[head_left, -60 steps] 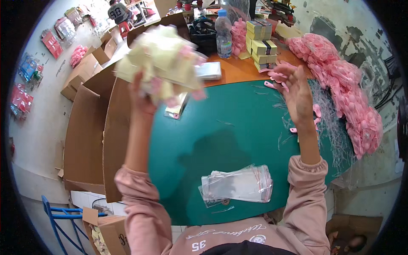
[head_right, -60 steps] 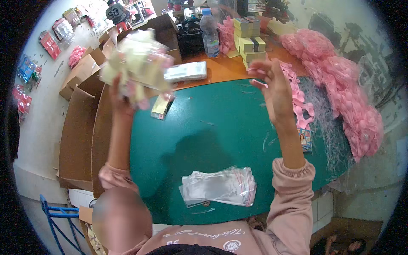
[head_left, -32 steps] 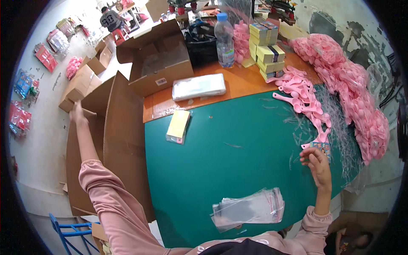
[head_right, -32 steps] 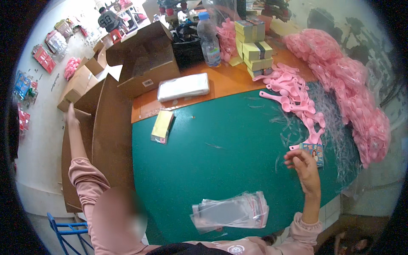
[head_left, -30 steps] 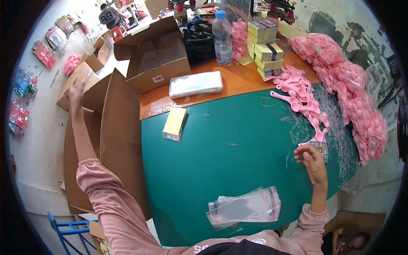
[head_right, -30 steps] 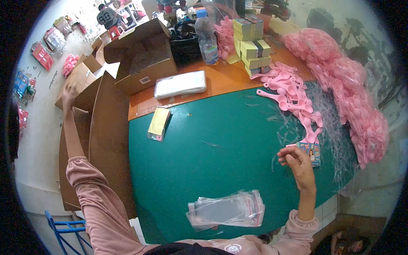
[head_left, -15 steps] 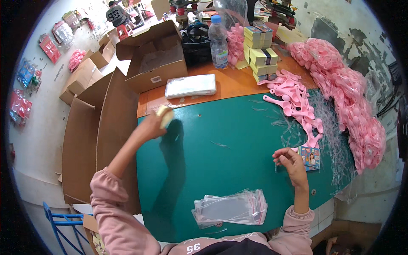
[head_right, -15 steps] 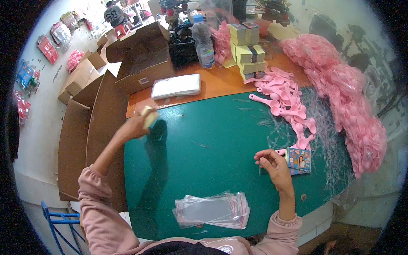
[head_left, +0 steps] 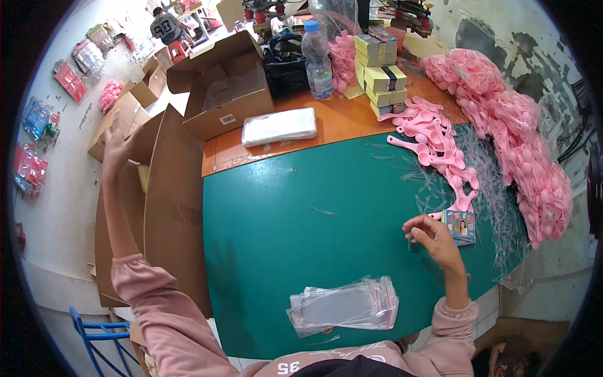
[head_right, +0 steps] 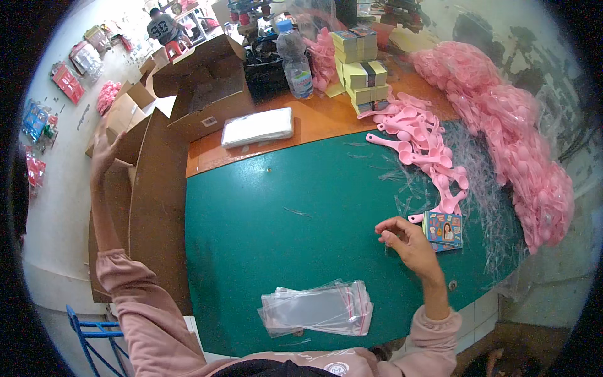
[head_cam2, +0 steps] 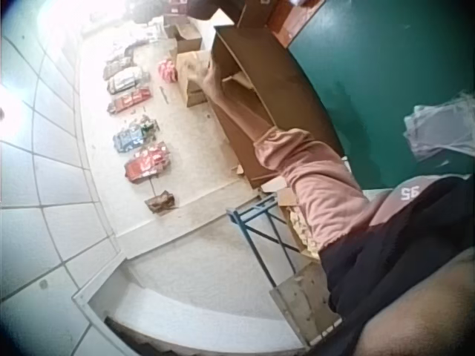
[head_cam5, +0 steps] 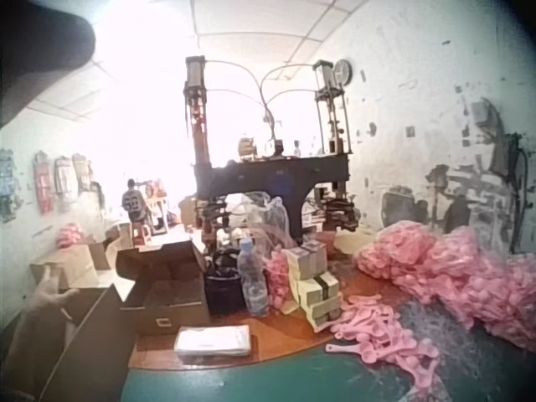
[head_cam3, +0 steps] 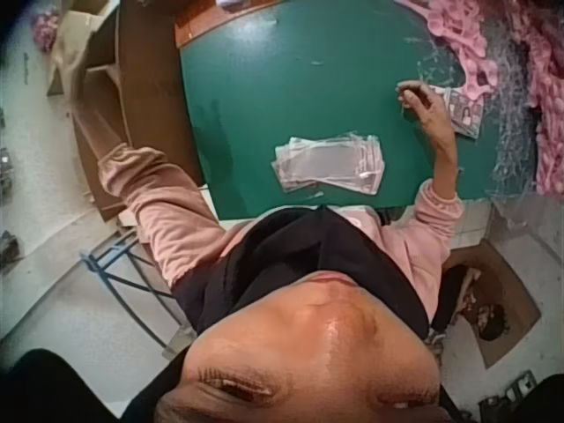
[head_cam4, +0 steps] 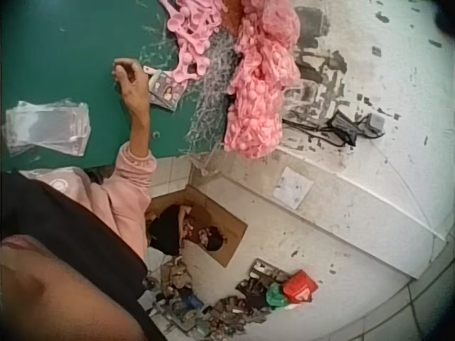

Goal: The person repeatedly picks up pink plastic spoons and small yellow cards, places them into clear plastic bags, and seals the bags. The person stacks the completed packages on the green table. The task continues throughout the clip with no visible change in method or destination.

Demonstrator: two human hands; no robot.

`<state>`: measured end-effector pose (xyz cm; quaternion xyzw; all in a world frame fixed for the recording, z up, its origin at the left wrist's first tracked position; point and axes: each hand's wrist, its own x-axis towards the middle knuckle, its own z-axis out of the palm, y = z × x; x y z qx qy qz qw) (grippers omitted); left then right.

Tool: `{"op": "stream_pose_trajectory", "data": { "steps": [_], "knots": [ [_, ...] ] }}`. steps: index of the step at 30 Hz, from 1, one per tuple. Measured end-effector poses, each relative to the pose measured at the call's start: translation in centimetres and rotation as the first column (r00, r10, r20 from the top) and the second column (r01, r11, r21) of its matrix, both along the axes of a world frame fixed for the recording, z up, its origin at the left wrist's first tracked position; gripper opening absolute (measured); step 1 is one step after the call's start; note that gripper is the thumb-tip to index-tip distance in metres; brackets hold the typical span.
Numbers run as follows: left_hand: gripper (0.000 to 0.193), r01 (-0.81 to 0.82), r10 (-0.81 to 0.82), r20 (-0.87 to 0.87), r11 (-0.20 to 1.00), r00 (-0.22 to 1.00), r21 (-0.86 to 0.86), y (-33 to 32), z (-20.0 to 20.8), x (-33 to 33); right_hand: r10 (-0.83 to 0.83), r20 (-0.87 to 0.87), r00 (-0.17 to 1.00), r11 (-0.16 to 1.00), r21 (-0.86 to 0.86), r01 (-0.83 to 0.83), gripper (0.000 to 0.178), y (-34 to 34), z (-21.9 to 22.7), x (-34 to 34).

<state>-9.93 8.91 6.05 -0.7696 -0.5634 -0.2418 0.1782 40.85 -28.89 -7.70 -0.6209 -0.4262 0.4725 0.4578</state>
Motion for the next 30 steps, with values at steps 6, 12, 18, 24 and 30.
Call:
{"op": "stream_pose_trajectory", "data": {
  "steps": [6, 12, 18, 24, 30],
  "knots": [
    [0.052, 0.491, -0.432, 0.255, 0.835, 0.865, -0.249, -7.3, -4.9, 14.9, 0.270, 0.695, 0.667, 0.898, 0.069, -0.435, 0.020, 7.7, 2.9, 6.3],
    [0.062, -0.080, 0.057, -0.059, 0.835, 0.997, -0.544, -13.2, -20.6, 20.9, 0.094, 0.985, 0.145, 0.983, -0.069, -0.173, 0.023, 23.6, 1.6, 19.5],
    [0.059, -0.029, 0.064, 0.052, 0.860, 0.997, -0.509, -14.1, -20.7, 21.3, 0.051, 0.988, 0.143, 0.979, -0.021, -0.205, 0.031, 30.4, -3.6, 23.9],
    [0.057, -0.077, 0.095, 0.011, 0.862, 0.995, -0.502, -14.1, -20.5, 21.2, 0.173, 0.964, 0.202, 0.984, -0.158, -0.088, 0.026, 29.9, -5.1, 23.4],
    [0.059, -0.042, 0.078, 0.050, 0.863, 0.996, -0.504, -13.8, -20.6, 21.0, 0.142, 0.953, 0.269, 0.978, -0.093, -0.188, 0.038, 25.1, -3.7, 20.8]
  ]
}}
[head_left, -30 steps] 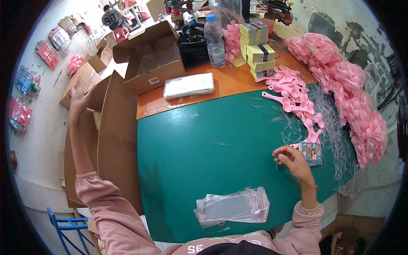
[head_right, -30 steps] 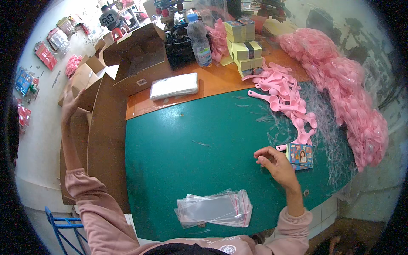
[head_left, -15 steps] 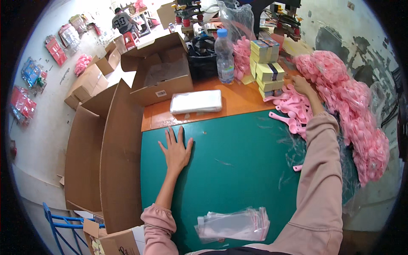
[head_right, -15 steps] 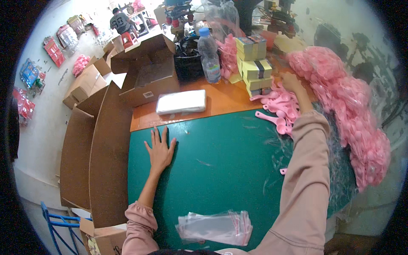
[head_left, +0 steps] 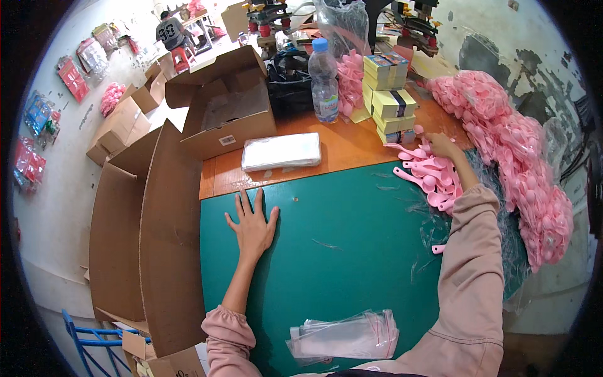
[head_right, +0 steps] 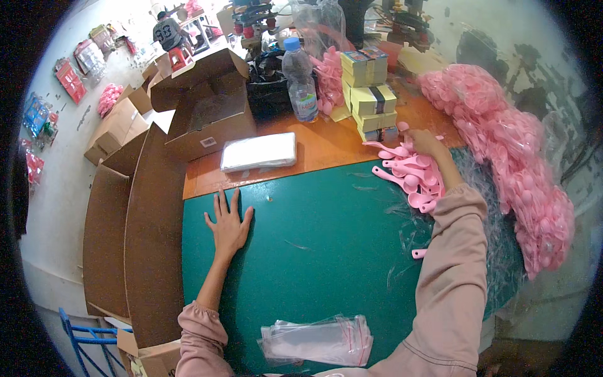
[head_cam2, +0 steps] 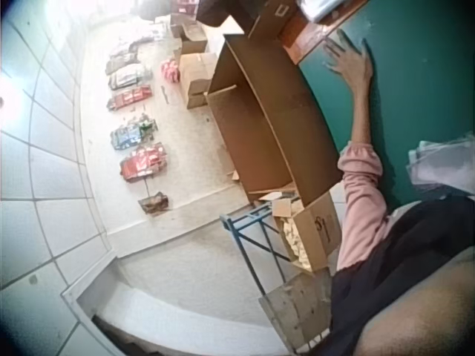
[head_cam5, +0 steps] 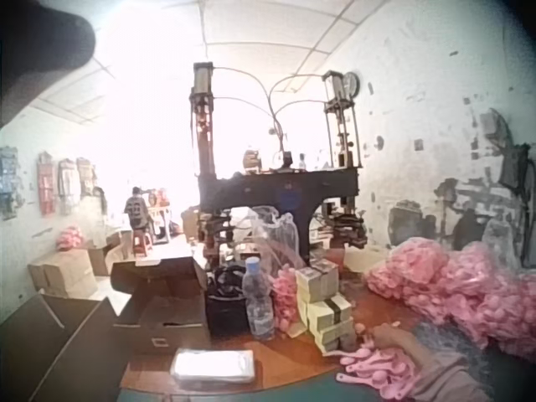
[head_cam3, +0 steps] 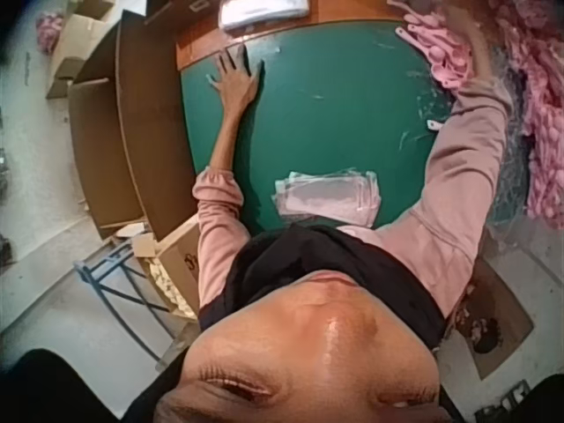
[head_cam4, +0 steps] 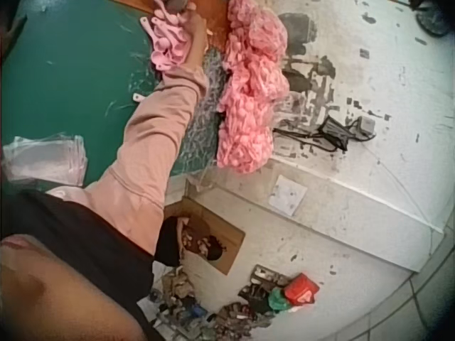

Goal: The person repeatedly picks up pink plastic spoons and small yellow cards, places them into clear plastic bags, and seals the bags. The person stacks the completed packages on the green table. The task continues throughout the clip with no visible change in method or destination.

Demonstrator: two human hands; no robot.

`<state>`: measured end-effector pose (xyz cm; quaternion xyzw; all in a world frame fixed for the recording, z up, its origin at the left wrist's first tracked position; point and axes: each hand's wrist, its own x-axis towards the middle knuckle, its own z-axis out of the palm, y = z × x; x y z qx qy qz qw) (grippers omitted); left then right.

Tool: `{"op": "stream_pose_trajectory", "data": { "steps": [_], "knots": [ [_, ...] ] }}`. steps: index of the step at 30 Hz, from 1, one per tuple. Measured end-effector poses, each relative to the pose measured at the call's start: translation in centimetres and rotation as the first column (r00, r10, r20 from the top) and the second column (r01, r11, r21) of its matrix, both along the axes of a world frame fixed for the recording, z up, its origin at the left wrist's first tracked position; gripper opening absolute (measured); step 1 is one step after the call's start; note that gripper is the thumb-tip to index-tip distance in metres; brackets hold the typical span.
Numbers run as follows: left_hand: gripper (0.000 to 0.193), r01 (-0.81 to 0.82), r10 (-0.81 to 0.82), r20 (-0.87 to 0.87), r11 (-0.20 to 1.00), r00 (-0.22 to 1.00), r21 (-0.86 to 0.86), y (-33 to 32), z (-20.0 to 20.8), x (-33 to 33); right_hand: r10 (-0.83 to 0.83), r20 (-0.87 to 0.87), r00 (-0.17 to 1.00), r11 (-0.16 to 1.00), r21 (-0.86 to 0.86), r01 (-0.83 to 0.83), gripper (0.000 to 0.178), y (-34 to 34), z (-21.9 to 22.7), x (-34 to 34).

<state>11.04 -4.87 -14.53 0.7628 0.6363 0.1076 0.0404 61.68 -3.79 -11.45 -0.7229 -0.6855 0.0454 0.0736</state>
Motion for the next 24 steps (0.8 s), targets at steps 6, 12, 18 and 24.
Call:
{"op": "stream_pose_trajectory", "data": {
  "steps": [6, 12, 18, 24],
  "knots": [
    [0.059, 0.012, -0.013, 0.019, 0.999, 1.000, 0.034, 0.2, -0.4, 0.2, 0.040, -0.068, 0.997, 0.998, -0.039, -0.043, 0.045, -4.6, -0.1, -1.6],
    [0.059, 0.007, -0.008, 0.026, 0.999, 1.000, 0.054, 0.3, -0.6, -0.2, 0.046, -0.116, 0.992, 0.945, -0.316, -0.081, 0.045, -7.9, 3.0, -6.8],
    [0.059, 0.005, -0.009, 0.059, 0.998, 0.998, 0.067, 0.4, -0.9, 0.0, 0.206, -0.259, 0.944, 0.930, -0.248, -0.271, 0.045, -11.4, 6.0, -9.8],
    [0.059, -0.008, 0.005, 0.071, 0.999, 0.997, 0.048, 0.3, -0.9, 0.0, 0.351, -0.215, 0.911, 0.937, 0.084, -0.340, 0.029, -15.8, 7.1, -16.5]
  ]
}}
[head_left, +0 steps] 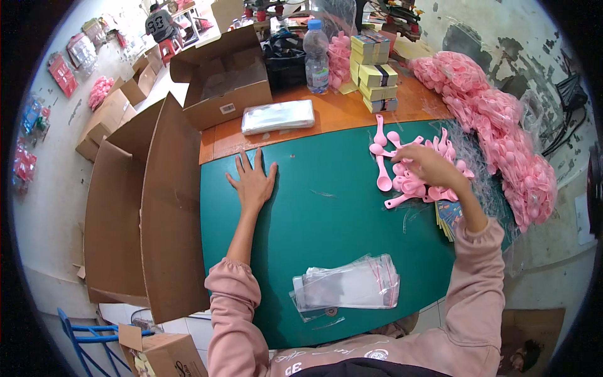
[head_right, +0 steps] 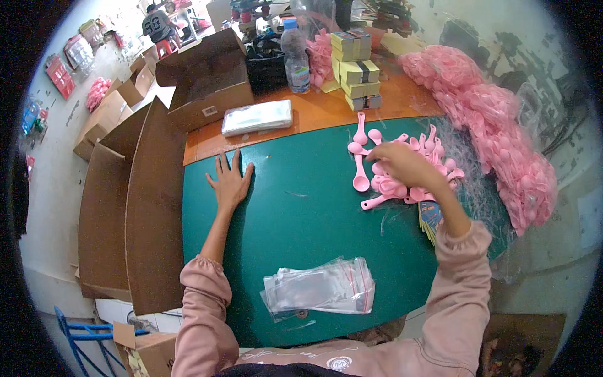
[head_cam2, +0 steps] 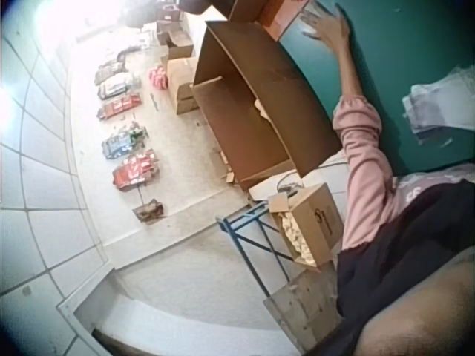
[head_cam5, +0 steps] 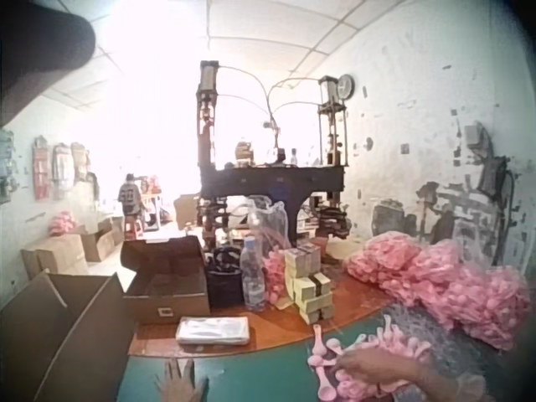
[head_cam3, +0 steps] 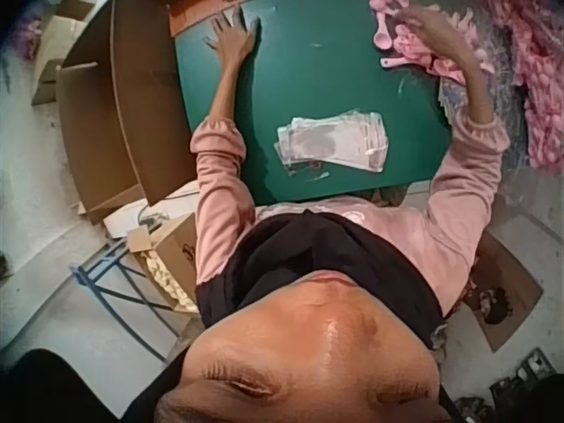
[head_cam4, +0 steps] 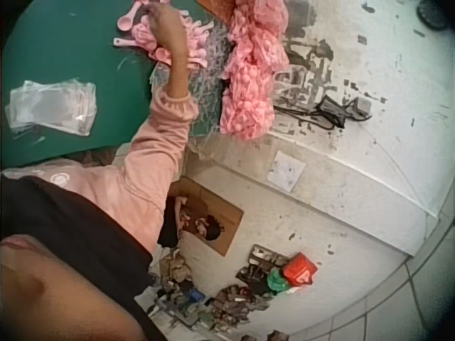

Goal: The person repeatedly picks up pink plastic spoons and small yellow cards, places them into clear plastic bags, and seals the bags. The person stacks the completed packages on the green table. The task continues throughout the clip with no visible change in method or destination.

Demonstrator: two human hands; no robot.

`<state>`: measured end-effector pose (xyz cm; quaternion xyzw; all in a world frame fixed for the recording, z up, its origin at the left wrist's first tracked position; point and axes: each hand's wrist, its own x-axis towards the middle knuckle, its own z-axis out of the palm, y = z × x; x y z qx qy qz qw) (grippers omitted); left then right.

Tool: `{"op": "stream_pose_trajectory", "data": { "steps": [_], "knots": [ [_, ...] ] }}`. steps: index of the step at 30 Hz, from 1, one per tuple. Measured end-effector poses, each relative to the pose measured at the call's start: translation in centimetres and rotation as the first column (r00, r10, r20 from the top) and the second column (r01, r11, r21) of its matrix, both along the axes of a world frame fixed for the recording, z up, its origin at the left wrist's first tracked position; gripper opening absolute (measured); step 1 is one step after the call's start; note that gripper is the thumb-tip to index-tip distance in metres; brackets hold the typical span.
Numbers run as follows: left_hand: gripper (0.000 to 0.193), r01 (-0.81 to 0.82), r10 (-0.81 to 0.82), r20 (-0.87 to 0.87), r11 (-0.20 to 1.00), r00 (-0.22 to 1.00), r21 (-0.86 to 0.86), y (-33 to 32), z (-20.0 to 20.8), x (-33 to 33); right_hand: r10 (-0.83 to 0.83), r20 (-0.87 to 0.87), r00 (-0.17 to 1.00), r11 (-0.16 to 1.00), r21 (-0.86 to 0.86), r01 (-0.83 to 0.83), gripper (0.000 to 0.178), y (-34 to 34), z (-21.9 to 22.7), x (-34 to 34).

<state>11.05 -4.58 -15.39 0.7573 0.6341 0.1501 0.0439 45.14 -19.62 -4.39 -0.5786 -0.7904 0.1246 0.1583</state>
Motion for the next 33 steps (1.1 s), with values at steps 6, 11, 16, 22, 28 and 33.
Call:
{"op": "stream_pose_trajectory", "data": {
  "steps": [6, 11, 16, 22, 28, 33],
  "knots": [
    [0.039, 0.066, -0.096, 0.477, 0.995, 0.874, 0.080, -1.0, 0.2, -3.3, 0.052, -0.070, 0.996, 0.994, -0.096, -0.059, 0.015, -4.8, -1.3, -8.4],
    [0.028, 0.572, -0.379, 0.704, 0.819, 0.601, -0.048, -11.5, 3.9, 1.0, -0.204, 0.169, 0.964, 0.978, 0.089, 0.191, 0.016, -4.4, -4.0, -6.5],
    [0.033, 0.778, -0.726, 0.287, 0.548, 0.625, -0.309, -17.1, 5.9, 2.9, -0.268, 0.446, 0.854, 0.950, 0.272, 0.156, 0.020, -4.5, -5.7, -7.1],
    [0.025, 0.883, -0.645, 0.603, 0.355, 0.469, -0.306, -15.9, 4.4, 3.4, -0.287, 0.404, 0.868, 0.904, 0.413, 0.107, 0.022, -4.8, -6.3, -7.5],
    [0.019, 0.894, -0.490, 0.763, 0.363, 0.422, -0.262, -14.2, 4.2, 3.3, -0.405, -0.048, 0.913, 0.650, 0.688, 0.324, 0.014, -4.9, -4.1, -7.9],
    [0.015, 0.899, 0.063, 0.975, 0.379, 0.212, -0.220, -12.6, 2.2, 3.0, -0.337, -0.348, 0.875, 0.546, 0.685, 0.483, 0.019, -5.4, -3.4, -8.8]
  ]
}}
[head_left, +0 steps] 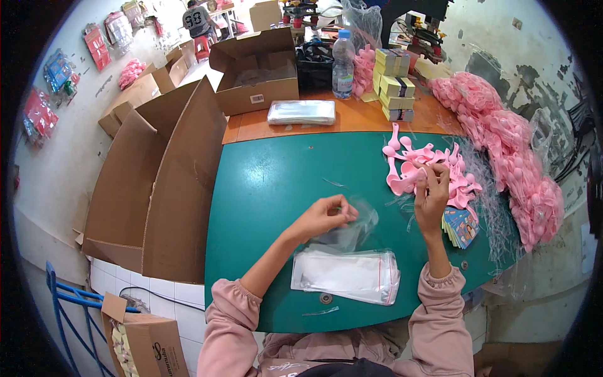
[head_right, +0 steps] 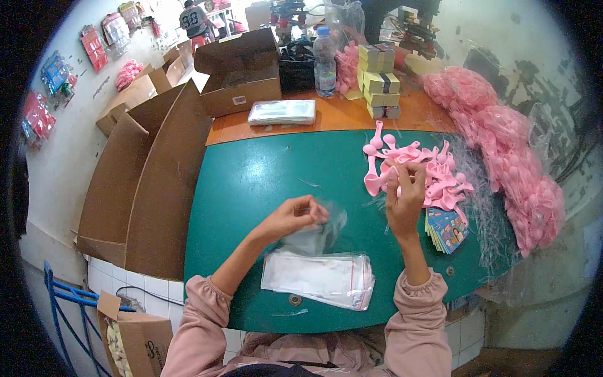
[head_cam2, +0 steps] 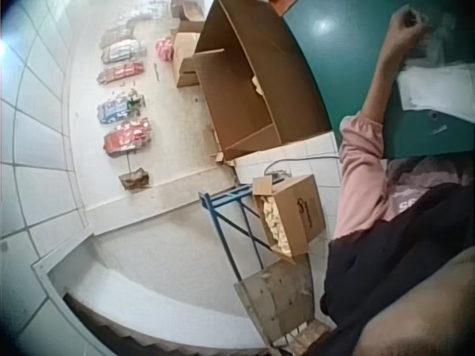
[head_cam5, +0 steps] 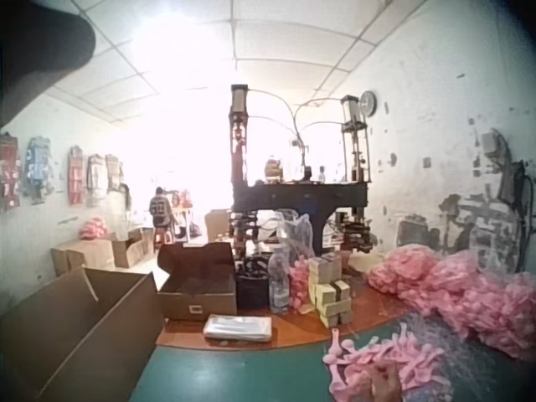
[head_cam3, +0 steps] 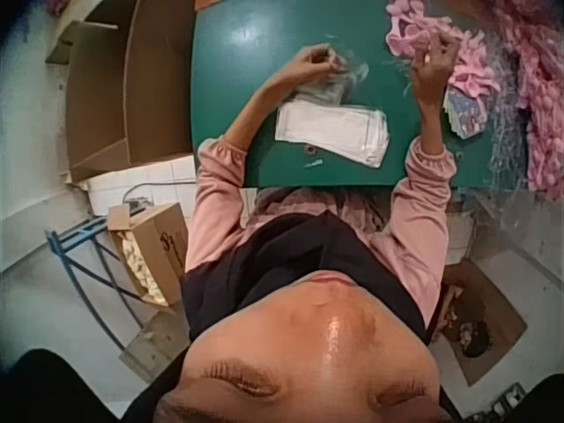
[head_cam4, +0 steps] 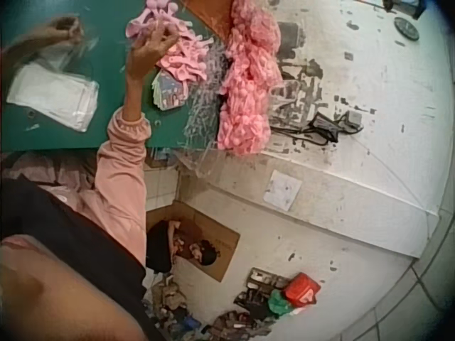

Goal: The person repeatedly picks up pink plastic spoons and small yellow cards, places them into clear plastic bags, and seals the bags. The person stacks the completed packages on the green table. The task continues throughout the clip with no visible change in method or destination.

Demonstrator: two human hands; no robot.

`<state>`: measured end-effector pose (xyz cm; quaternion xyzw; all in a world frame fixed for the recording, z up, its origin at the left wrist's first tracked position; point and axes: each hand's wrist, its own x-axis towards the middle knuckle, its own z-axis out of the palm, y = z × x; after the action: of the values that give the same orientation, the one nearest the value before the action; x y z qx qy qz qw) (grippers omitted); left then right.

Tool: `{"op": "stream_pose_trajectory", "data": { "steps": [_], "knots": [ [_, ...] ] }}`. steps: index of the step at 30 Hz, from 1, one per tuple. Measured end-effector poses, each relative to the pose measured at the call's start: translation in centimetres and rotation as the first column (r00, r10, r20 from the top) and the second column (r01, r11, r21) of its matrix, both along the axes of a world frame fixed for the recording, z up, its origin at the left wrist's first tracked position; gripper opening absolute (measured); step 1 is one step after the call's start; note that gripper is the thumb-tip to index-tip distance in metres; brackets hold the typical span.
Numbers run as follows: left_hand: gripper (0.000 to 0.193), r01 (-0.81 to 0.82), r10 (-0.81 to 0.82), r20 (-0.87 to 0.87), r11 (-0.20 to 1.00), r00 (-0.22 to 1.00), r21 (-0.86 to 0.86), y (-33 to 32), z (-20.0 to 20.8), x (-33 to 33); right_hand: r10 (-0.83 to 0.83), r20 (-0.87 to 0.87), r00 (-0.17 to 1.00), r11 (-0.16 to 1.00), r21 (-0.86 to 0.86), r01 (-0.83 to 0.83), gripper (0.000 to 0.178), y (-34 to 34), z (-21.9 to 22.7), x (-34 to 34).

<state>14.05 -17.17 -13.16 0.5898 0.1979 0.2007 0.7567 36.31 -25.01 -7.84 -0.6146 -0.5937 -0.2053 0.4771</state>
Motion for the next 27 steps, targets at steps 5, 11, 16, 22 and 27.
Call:
{"op": "stream_pose_trajectory", "data": {
  "steps": [5, 11, 16, 22, 27],
  "knots": [
    [0.012, -0.071, 0.086, -0.042, 0.958, 0.995, 0.277, 0.3, -0.8, 0.2, 0.184, -0.546, 0.818, 0.975, -0.005, -0.222, 0.019, 0.1, -1.3, -1.0],
    [0.010, -0.005, 0.170, -0.185, 0.751, 0.968, 0.660, -0.3, 0.9, 0.9, 0.261, -0.512, 0.818, 0.958, 0.034, -0.285, 0.013, 0.1, -2.7, -1.6],
    [0.017, -0.041, 0.034, 0.045, 0.984, 0.998, 0.175, 0.2, -1.2, 0.6, 0.213, -0.178, 0.961, 0.973, -0.051, -0.225, 0.011, 0.2, -2.6, -2.3],
    [0.028, -0.107, 0.103, -0.081, 0.993, 0.991, -0.047, 0.0, 0.5, 0.4, 0.168, -0.348, 0.922, 0.983, -0.006, -0.182, 0.009, 0.1, -2.9, -2.0],
    [0.030, -0.131, 0.132, -0.128, 0.991, 0.983, 0.016, -0.2, 0.4, 0.6, 0.304, -0.629, 0.716, 0.947, 0.119, -0.298, 0.010, -0.1, -2.2, -2.1]
  ]
}}
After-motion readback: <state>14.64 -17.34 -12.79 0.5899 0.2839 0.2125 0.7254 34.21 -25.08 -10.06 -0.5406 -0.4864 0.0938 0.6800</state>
